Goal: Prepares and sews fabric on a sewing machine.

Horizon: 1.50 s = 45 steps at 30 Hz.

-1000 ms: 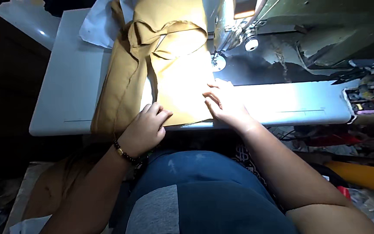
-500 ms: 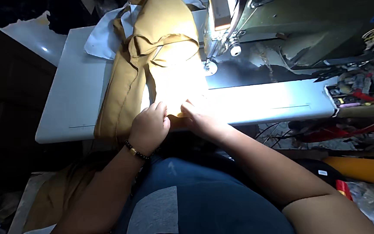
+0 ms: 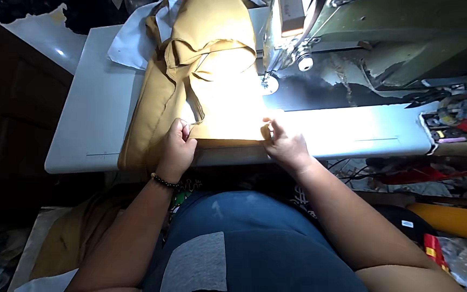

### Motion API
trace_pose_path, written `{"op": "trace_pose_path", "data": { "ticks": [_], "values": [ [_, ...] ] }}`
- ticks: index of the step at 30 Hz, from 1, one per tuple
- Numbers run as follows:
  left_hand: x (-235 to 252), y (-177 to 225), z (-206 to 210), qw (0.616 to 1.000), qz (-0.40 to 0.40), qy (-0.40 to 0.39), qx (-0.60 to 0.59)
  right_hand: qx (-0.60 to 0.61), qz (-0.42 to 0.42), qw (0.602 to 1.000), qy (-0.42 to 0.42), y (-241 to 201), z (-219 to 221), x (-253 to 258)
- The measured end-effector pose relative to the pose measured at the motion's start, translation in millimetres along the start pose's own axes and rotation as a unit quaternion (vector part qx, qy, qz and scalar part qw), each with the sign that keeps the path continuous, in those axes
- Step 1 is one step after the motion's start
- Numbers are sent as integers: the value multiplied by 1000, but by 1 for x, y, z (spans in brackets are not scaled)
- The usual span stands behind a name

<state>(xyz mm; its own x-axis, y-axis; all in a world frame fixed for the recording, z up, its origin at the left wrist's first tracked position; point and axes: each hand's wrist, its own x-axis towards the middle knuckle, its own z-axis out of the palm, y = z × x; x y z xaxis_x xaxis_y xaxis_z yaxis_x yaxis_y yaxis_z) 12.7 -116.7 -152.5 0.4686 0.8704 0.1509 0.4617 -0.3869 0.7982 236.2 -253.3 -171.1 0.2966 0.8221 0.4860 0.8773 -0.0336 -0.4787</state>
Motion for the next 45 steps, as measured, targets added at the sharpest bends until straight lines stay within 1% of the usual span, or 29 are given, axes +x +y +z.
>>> {"op": "trace_pose_path", "data": {
  "ticks": [1,2,3,5,6,7,8,9,10,11,12,13,14,15,16,18,20,21,24,27,29,32,34,35,37,38,40,42,45],
  "values": [
    [0,3,3,993,-27,10,-113,-4,-39,999,19,1,4,-2],
    [2,9,6,966,-60,21,-249,4,-62,998,27,1,7,-3],
    [6,17,9,919,-90,32,-382,28,-66,997,26,1,11,-3],
    [15,27,13,832,-120,29,-540,147,-6,989,24,0,18,2],
    [17,27,11,827,-115,-4,-550,246,65,967,22,0,20,6],
    [20,21,9,845,-85,-54,-525,360,154,920,21,0,21,12],
    [25,12,6,880,-30,-110,-462,486,252,837,11,-1,16,19],
    [30,2,5,911,31,-151,-382,594,327,735,1,-5,9,26],
    [34,-4,6,927,67,-177,-322,676,360,643,-11,-9,5,29],
    [36,-7,7,934,70,-190,-294,730,359,581,-31,-13,4,28],
    [35,-7,8,934,42,-196,-295,763,340,548,-53,-14,6,25],
    [34,-7,7,930,-9,-186,-317,775,316,543,-70,-13,10,22],
    [33,-5,5,927,-66,-157,-334,759,298,571,-90,-11,13,20],
    [34,-3,3,930,-103,-120,-332,717,290,623,-120,-10,13,19],
    [38,-1,3,945,-92,-90,-301,654,278,684,-169,-8,10,20],
    [48,-1,-4,983,73,-86,-142,478,263,792,-274,-19,-8,32],
    [58,16,-13,962,222,-153,31,379,207,860,-272,-29,-13,48],
    [62,30,-15,944,248,-197,90,362,163,876,-273,-30,-14,54],
    [72,54,-11,920,194,-320,117,350,125,883,-287,-34,-18,66],
    [83,52,-18,938,91,-331,36,340,173,868,-319,-10,-11,60],
    [83,49,-20,939,10,-339,-61,372,216,840,-330,-1,-13,55],
    [77,46,-14,901,-96,-352,-234,485,217,784,-322,14,-9,50],
    [77,39,-14,868,-88,-396,-287,469,210,769,-380,21,-17,53],
    [81,36,-17,856,-50,-452,-247,414,201,779,-426,22,-24,57],
    [94,38,-21,829,81,-553,-13,278,122,820,-485,20,-31,65],
    [94,46,-20,820,154,-534,137,203,50,866,-454,18,-29,68],
    [86,59,-11,805,227,-402,373,-2,-108,942,-317,18,-21,74],
    [76,55,5,800,234,-301,463,-127,-169,949,-235,23,-18,77],
    [49,51,21,786,219,-287,502,-183,-210,945,-174,30,-9,57]
  ]
}}
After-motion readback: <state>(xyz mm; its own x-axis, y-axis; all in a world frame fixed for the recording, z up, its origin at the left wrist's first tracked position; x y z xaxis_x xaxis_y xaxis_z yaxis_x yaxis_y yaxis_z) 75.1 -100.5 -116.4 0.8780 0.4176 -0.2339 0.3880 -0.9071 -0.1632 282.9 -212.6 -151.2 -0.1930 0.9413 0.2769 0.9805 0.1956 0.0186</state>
